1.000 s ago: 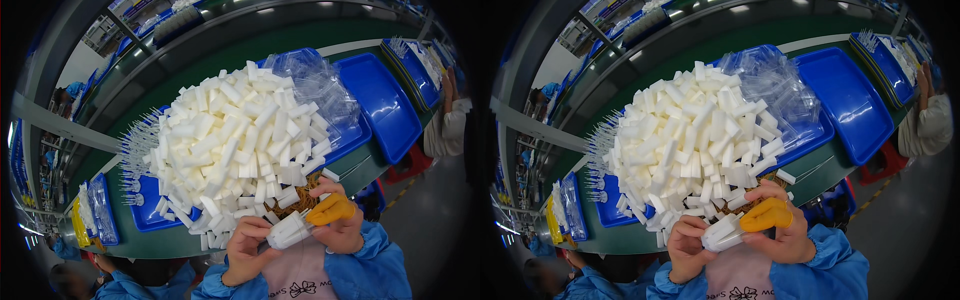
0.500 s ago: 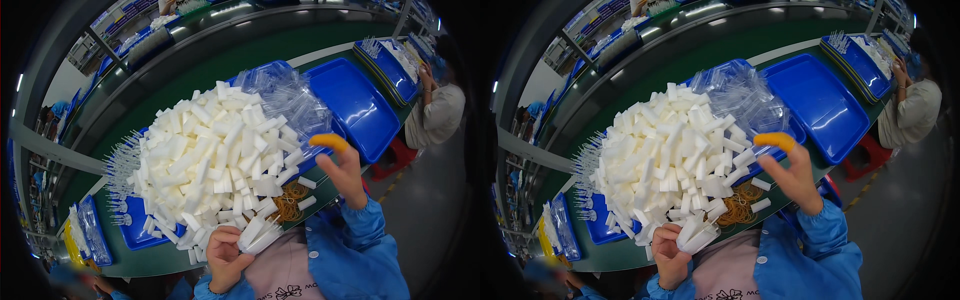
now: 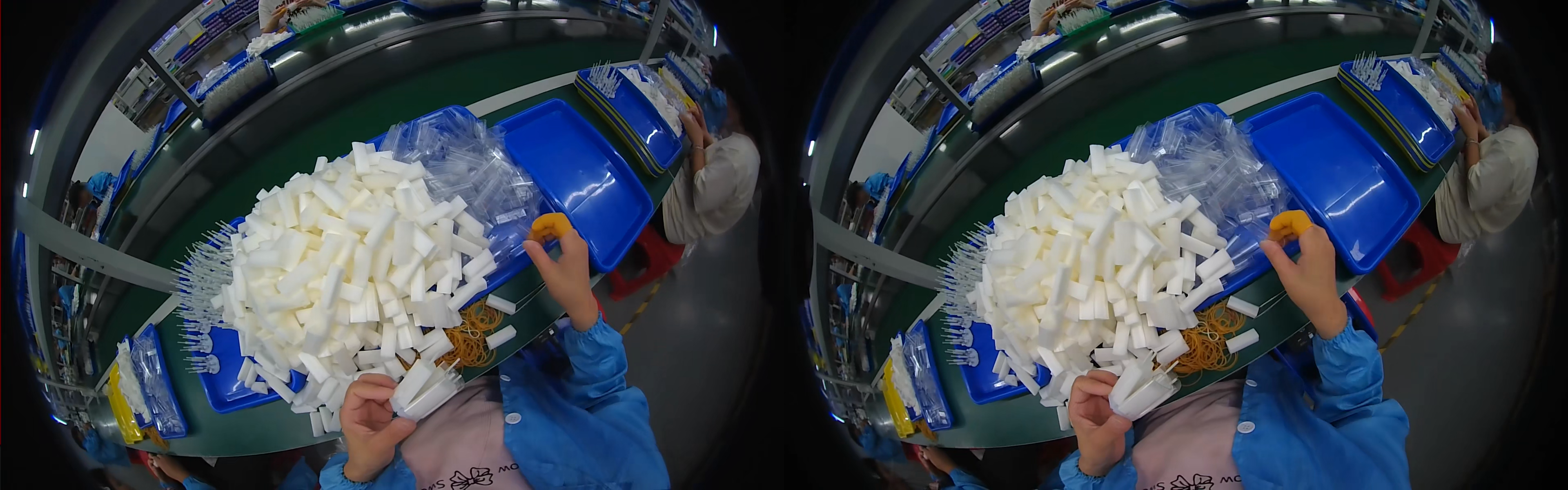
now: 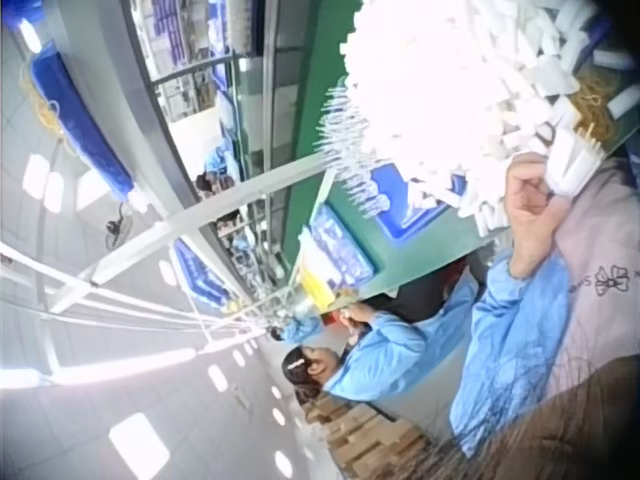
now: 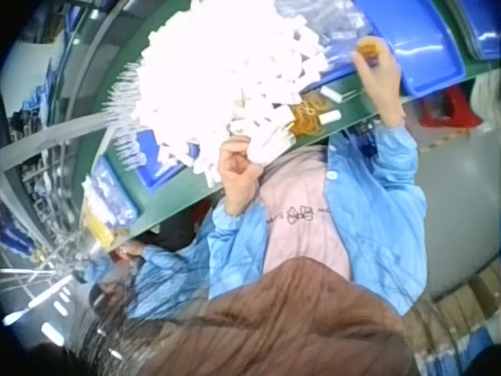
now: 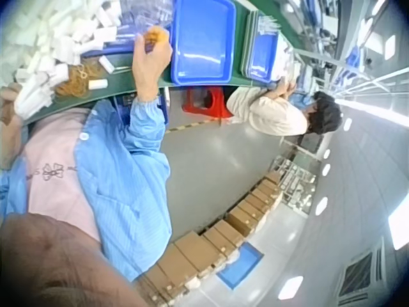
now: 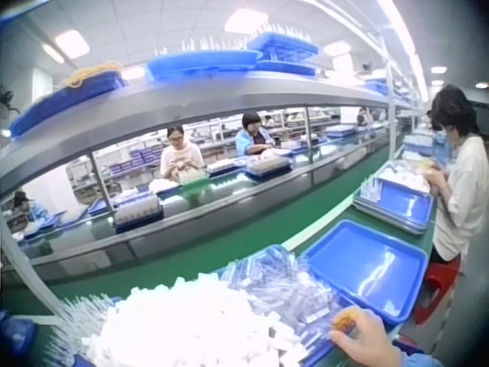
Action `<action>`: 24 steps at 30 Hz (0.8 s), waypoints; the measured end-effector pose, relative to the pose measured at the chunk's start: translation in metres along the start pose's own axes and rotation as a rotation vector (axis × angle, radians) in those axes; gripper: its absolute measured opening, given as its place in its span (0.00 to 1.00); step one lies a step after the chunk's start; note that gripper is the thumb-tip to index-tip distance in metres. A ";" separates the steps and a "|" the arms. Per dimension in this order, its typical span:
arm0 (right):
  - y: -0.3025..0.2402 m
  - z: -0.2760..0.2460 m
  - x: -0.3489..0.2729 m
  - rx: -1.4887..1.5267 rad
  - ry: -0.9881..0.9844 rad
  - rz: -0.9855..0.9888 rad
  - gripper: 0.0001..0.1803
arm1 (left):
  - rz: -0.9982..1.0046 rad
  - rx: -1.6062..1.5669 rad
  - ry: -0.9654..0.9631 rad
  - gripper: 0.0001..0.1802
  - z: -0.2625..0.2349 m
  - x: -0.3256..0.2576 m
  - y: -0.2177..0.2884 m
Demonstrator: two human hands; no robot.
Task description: The person assembles small white cylindrical components by inserting them into a clear plastic holder. They use a yellow rubber band to secure the bundle and then use scissors to trim the excess band. The process is repeated for multiple units on a factory assembly line.
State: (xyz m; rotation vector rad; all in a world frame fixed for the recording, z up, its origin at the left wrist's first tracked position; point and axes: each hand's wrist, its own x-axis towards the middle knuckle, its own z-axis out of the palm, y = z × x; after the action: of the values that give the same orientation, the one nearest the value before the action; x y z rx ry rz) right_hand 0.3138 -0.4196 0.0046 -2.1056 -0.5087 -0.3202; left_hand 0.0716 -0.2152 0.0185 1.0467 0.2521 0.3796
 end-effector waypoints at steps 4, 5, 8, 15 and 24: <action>-0.033 -0.021 -0.027 0.808 -0.141 0.368 0.08 | -0.031 -0.022 -0.044 0.25 0.001 0.003 -0.001; -0.039 -0.022 -0.035 0.999 -0.207 0.468 0.08 | -0.030 -0.016 -0.054 0.25 0.001 0.002 -0.001; -0.054 -0.016 -0.047 0.978 -0.371 0.205 0.13 | -0.010 0.028 -0.078 0.25 0.004 0.001 -0.002; -0.079 -0.006 -0.050 1.063 -0.464 0.219 0.21 | 0.072 0.237 -0.092 0.24 0.007 -0.001 0.006; -0.083 -0.002 -0.054 1.130 -0.560 0.276 0.19 | 0.198 0.649 -0.092 0.25 0.010 0.000 0.016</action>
State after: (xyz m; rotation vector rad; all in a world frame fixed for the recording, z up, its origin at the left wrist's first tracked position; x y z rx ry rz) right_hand 0.2274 -0.3927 0.0441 -1.0849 -0.5258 0.6205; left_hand 0.0723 -0.2165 0.0374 1.7316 0.1921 0.4381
